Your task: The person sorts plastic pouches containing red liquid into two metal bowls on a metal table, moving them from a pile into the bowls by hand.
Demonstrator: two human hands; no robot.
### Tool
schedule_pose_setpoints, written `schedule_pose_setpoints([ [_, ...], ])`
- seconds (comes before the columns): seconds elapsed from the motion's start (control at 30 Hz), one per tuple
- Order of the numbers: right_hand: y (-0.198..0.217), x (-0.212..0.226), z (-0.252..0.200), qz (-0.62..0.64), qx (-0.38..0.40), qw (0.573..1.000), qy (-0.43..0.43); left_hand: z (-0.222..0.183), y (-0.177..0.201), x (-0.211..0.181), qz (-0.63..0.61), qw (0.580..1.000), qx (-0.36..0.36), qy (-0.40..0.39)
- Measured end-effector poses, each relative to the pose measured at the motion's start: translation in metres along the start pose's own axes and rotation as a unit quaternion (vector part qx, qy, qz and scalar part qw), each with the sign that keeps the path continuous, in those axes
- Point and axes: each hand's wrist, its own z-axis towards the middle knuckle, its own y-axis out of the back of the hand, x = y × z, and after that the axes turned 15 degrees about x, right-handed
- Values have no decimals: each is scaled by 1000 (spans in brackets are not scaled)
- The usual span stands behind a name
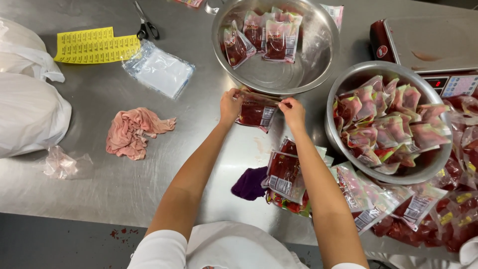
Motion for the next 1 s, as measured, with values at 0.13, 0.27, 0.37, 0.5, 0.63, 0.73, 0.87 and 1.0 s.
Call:
schedule_pose_setpoints([
  [0.13,1,12,-6,-6,-15,1000,7,-5,4,-15,-4,1000,-10,-2],
  [0.27,-3,15,-1,23,-74,996,35,0,2,-15,-50,998,-32,1],
  [0.37,-4,18,-15,34,-61,997,24,0,-5,-2,-45,998,-21,31],
  [0.5,0,11,-11,39,-30,998,27,7,-9,7,-16,999,-11,48],
  [0.63,7,2,-13,38,0,999,26,1,-9,-1,-13,999,-7,51],
  [0.73,16,-11,-7,29,14,999,33,-3,-9,-9,-24,999,-20,36],
  [0.87,9,-15,-7,49,73,996,-13,-10,-9,-15,-48,998,-19,41],
  [1.0,-11,-17,10,98,76,992,-37,-3,-5,-8,-60,997,-12,54],
])
